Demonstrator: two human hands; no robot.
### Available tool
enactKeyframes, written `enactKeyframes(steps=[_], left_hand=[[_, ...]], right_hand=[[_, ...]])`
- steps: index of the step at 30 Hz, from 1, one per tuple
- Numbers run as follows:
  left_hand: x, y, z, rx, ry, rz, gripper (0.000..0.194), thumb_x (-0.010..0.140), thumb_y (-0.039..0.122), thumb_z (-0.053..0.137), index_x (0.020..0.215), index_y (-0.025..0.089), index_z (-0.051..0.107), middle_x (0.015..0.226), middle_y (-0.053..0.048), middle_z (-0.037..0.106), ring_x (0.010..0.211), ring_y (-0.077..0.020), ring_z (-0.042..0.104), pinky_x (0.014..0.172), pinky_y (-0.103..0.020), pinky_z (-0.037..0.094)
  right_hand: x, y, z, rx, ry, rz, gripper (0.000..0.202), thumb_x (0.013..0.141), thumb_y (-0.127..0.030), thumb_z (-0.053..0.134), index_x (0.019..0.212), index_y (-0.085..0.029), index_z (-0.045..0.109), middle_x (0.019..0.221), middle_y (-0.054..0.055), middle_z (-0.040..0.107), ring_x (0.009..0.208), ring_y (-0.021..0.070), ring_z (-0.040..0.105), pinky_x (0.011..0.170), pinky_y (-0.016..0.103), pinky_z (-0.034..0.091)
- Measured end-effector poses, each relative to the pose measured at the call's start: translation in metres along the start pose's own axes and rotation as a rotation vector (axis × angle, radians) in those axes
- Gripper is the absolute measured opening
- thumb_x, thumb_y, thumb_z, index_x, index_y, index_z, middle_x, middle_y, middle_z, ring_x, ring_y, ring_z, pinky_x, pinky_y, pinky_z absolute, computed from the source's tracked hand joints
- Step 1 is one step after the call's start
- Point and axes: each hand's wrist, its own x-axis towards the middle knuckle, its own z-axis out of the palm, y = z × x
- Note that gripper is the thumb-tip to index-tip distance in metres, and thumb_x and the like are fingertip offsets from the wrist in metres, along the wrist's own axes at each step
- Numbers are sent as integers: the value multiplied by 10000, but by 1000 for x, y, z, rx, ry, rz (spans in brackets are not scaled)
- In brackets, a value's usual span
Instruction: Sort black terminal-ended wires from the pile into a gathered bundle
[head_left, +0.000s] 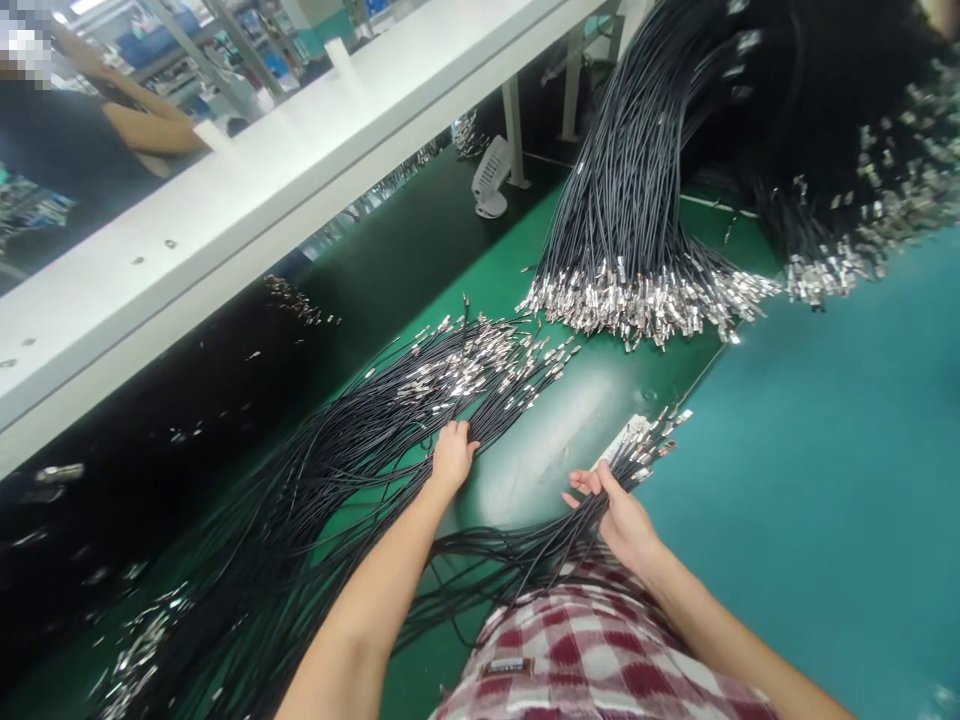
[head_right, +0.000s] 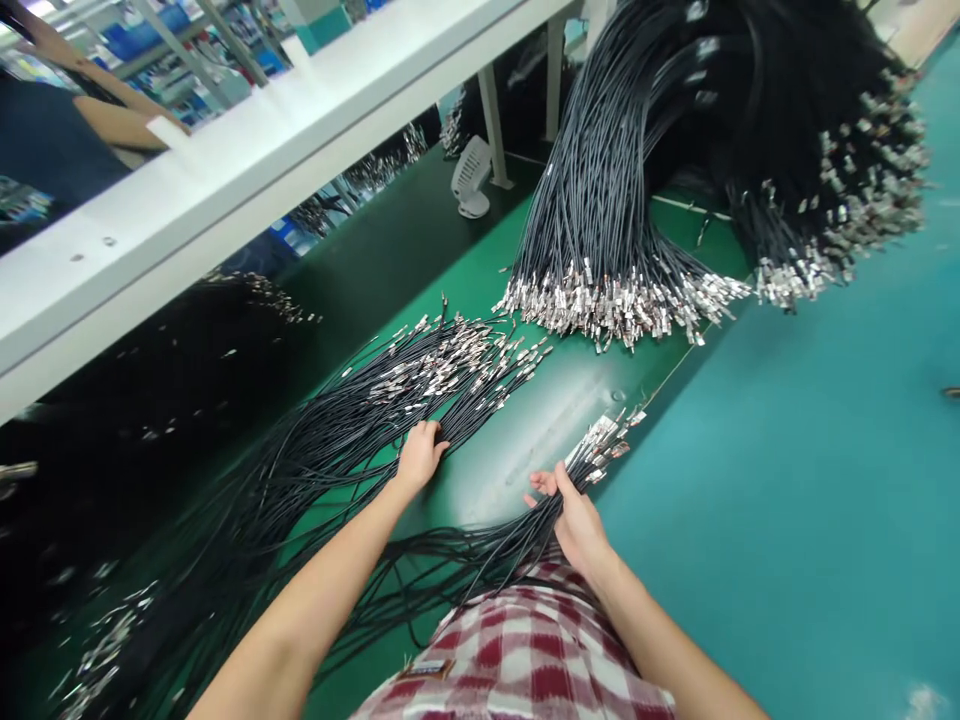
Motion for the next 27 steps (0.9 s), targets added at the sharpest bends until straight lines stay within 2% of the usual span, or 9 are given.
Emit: enactKeyframes(steps=[3, 6, 8, 11, 15, 19, 21, 25, 27], left_hand=[[9, -18, 1, 38, -57, 36, 59, 844, 131, 578, 880, 176, 592, 940, -89, 607, 911, -227, 582, 818, -328, 439], [3, -21, -1, -50, -2, 44, 80, 839, 129, 551, 786, 189, 545, 862, -55, 589, 807, -195, 588, 751, -310, 437], [-2, -21, -4, -235, 28, 7, 80, 830, 157, 548, 771, 195, 508, 767, -12, 565, 706, -162, 584, 689, -285, 434], [-7, -18, -10, -644, -10, -88, 95, 828, 268, 550, 833, 198, 485, 631, 60, 504, 503, -103, 511, 548, -229, 397], [-19, -7, -27, -956, -113, -120, 342, 750, 431, 665, 932, 159, 565, 544, 94, 445, 410, -57, 355, 435, -189, 282], [-41, 8, -47, -1017, -272, -131, 465, 721, 539, 703, 934, 133, 624, 636, 21, 583, 423, -57, 388, 417, -200, 297], [-54, 15, -50, -1007, -331, -126, 479, 721, 550, 708, 940, 129, 639, 614, 25, 568, 438, -64, 404, 423, -199, 308], [-90, 35, -33, -978, -371, -134, 456, 739, 552, 687, 922, 138, 640, 543, 57, 487, 456, -76, 403, 444, -198, 304], [-111, 49, -21, -885, -385, -78, 379, 804, 509, 633, 910, 146, 648, 546, 49, 497, 488, -93, 438, 490, -215, 340]], right_hand=[[4, 1, 5, 30, 32, 28, 452, 659, -551, 796, 538, -205, 533, 762, 36, 632, 781, 186, 571, 664, 311, 507], [8, 1, 8, 23, 44, 37, 456, 660, -556, 794, 544, -207, 524, 701, 13, 614, 656, 157, 539, 636, 309, 483], [9, 1, 8, 18, 38, 35, 460, 655, -562, 795, 546, -210, 520, 679, 10, 607, 634, 158, 529, 627, 311, 473], [10, 0, 10, 16, 37, 36, 463, 639, -564, 803, 550, -211, 517, 659, 12, 603, 636, 167, 532, 625, 314, 467], [10, -2, 14, 22, 7, 47, 460, 664, -552, 792, 559, -208, 506, 591, -5, 541, 580, 149, 497, 578, 297, 441], [6, -4, 20, 100, -70, 22, 377, 663, -516, 813, 785, -193, 661, 601, -54, 450, 465, 75, 339, 453, 251, 333], [2, -5, 23, 136, -115, -7, 426, 655, -485, 831, 949, -209, 693, 625, -71, 418, 444, 49, 269, 431, 230, 296], [-1, -7, 27, 131, -177, -67, 461, 651, -474, 838, 1012, -219, 705, 627, -74, 410, 441, 40, 238, 431, 224, 284], [-1, -6, 26, 83, -122, -67, 448, 634, -494, 840, 952, -201, 722, 621, -59, 454, 450, 49, 279, 438, 235, 303]])
